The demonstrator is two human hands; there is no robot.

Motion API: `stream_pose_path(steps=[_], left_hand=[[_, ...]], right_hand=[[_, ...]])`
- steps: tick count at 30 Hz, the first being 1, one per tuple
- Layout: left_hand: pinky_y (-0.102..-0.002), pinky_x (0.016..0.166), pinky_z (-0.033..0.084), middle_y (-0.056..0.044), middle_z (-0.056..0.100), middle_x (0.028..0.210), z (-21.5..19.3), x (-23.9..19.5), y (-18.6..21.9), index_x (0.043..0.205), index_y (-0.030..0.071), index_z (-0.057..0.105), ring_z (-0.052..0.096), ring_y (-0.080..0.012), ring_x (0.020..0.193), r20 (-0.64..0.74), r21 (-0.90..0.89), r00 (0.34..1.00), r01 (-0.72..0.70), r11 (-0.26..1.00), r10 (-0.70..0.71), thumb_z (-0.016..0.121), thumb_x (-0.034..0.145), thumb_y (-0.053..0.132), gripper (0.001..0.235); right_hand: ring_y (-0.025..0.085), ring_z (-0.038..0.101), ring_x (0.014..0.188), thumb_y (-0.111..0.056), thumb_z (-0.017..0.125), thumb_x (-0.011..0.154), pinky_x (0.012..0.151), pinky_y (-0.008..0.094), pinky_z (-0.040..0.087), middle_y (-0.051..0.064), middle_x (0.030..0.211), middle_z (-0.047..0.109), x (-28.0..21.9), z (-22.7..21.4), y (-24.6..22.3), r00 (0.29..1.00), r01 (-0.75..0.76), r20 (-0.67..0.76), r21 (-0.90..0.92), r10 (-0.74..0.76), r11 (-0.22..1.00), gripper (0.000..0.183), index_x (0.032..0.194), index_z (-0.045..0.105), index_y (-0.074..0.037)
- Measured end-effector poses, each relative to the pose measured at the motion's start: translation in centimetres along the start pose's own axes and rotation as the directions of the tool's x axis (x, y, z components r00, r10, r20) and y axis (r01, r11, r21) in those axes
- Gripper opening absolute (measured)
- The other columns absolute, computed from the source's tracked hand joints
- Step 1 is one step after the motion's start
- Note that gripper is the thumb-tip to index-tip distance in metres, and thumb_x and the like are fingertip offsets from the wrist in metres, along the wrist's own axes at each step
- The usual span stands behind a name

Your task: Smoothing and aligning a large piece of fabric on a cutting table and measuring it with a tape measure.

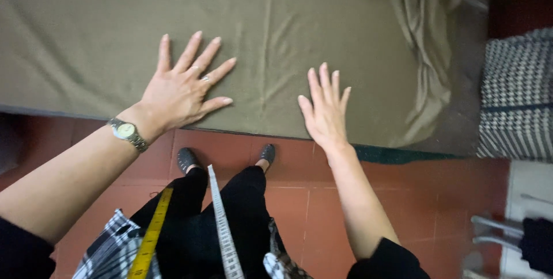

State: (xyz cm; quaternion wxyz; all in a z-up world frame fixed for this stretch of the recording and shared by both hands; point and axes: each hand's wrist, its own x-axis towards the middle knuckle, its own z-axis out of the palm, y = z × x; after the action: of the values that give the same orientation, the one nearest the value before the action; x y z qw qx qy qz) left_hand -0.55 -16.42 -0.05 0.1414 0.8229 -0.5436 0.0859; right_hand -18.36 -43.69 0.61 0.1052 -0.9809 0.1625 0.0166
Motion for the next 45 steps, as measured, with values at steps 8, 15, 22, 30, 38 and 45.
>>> stream_pose_path(steps=[8, 15, 22, 30, 38, 45], left_hand=[[-0.077, 0.103, 0.015, -0.015, 0.031, 0.159, 0.5, -0.3, 0.8, 0.152, 0.022, 0.035, 0.024, -0.0435, 0.145, 0.058, -0.079, 0.998, 0.035, 0.996, -0.031, 0.032, 0.092, 0.063, 0.074], [-0.042, 0.089, 0.045, -0.008, 0.062, 0.126, 0.5, -1.4, 5.5, 0.126, 0.015, 0.061, 0.058, -0.0268, 0.11, -0.121, -0.143, 0.98, -0.174, 0.974, 0.157, 0.063, 0.087, 0.042, 0.047], [-0.034, 0.069, 0.041, -0.006, 0.058, 0.102, 4.1, -2.1, 10.6, 0.114, 0.012, 0.063, 0.052, -0.0229, 0.083, -0.114, -0.236, 0.95, -0.31, 0.921, 0.291, 0.051, 0.09, 0.017, 0.027], [-0.031, 0.074, 0.041, -0.007, 0.058, 0.102, 5.5, -1.9, 12.4, 0.113, 0.009, 0.062, 0.051, -0.0237, 0.088, -0.128, -0.248, 0.958, -0.282, 0.927, 0.257, 0.05, 0.091, 0.012, 0.025], [-0.031, 0.072, 0.041, -0.005, 0.057, 0.1, 5.9, -2.7, 12.6, 0.108, 0.011, 0.064, 0.051, -0.023, 0.087, -0.135, -0.252, 0.966, -0.247, 0.936, 0.219, 0.051, 0.091, 0.012, 0.022], [-0.032, 0.071, 0.042, -0.007, 0.06, 0.097, 4.6, -3.3, 12.8, 0.102, 0.009, 0.066, 0.055, -0.0256, 0.089, -0.173, -0.258, 0.961, -0.256, 0.932, 0.216, 0.051, 0.092, 0.009, 0.018]], right_hand=[[0.036, 0.013, 0.149, -0.031, 0.038, 0.103, 0.115, 0.064, 0.006, 0.01, 0.16, 0.02, -1.7, -1.2, 1.7, 0.997, 0.03, -0.081, 0.272, -0.008, 0.962, 0.05, 0.149, 0.033, -0.012], [0.027, 0.063, 0.106, 0.0, 0.056, 0.097, 0.097, 0.035, 0.049, 0.016, 0.114, 0.064, -8.4, -4.6, 8.4, 0.896, 0.207, -0.436, 0.23, -0.089, 0.951, 0.017, 0.11, 0.067, 0.002], [0.022, 0.068, 0.087, -0.003, 0.07, 0.088, 0.082, 0.035, 0.055, 0.005, 0.095, 0.069, -12.9, -4.6, 12.4, 0.895, 0.116, -0.444, 0.134, -0.045, 0.984, 0.014, 0.101, 0.074, -0.007], [0.028, 0.068, 0.087, -0.003, 0.074, 0.083, 0.08, 0.037, 0.055, 0.011, 0.095, 0.069, -14.5, -3.5, 12.1, 0.88, 0.191, -0.454, 0.074, -0.137, 0.979, 0.016, 0.1, 0.074, -0.004], [0.03, 0.067, 0.091, -0.001, 0.073, 0.083, 0.082, 0.04, 0.055, 0.013, 0.099, 0.068, -15.7, -1.5, 14.6, 0.881, 0.203, -0.442, 0.036, -0.167, 0.978, 0.02, 0.104, 0.073, -0.002], [0.028, 0.067, 0.091, -0.002, 0.073, 0.084, 0.082, 0.038, 0.055, 0.011, 0.099, 0.069, -17.0, -1.4, 16.1, 0.875, 0.172, -0.462, 0.017, -0.145, 0.985, 0.018, 0.101, 0.074, -0.004]])
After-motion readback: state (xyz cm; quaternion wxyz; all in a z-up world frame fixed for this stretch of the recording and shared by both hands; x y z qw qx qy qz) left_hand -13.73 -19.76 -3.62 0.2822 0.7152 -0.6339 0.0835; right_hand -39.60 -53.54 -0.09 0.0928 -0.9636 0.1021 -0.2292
